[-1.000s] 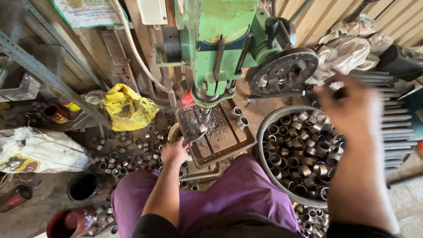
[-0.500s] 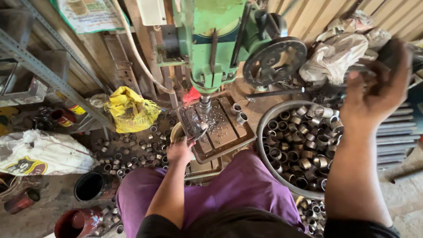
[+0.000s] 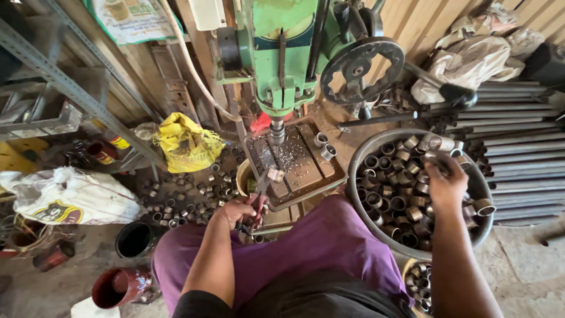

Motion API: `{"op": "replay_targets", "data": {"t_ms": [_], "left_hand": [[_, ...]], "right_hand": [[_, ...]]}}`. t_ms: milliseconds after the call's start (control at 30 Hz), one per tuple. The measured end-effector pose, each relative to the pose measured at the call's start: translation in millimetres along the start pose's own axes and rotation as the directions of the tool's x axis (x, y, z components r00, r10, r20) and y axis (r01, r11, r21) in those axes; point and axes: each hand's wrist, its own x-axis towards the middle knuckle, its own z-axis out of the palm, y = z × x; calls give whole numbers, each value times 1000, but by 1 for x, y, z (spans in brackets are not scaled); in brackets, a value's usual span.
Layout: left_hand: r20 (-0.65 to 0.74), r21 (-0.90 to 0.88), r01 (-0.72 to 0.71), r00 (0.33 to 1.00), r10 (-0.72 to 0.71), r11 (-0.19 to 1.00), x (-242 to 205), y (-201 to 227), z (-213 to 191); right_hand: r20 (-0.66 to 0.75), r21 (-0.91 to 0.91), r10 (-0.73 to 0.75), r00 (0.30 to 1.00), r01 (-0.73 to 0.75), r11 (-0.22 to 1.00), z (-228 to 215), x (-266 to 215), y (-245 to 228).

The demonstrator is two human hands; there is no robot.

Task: The person operates a green drill press to drill holes into small cylindrical metal parts. They pick parts from a large metal bowl, position them under the drill bit, and use the handwheel to lower the drill. After drilling, the parts are placed into a tray on the machine table.

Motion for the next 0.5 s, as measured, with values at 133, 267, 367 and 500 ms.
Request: {"op": "replay_targets", "data": {"t_ms": [133,267,367,500], "left_hand": [[-259,308,-80,952,164,948,3,5,10],[-727,639,430,608,318,638,-8,23,14],[-801,584,585,529,281,562,-18,16,-9],[-743,650,717,530,409,253,-24,0,-40]], "right_hand": [[107,-269,-35,994,63,961,8,-13,35],[145,-527,80,986,9,850,10,-21,60],[148,-645,145,978,-16,764,0,-27,62],[11,-658,273,962,-199,726,-6,-37,59]]}}
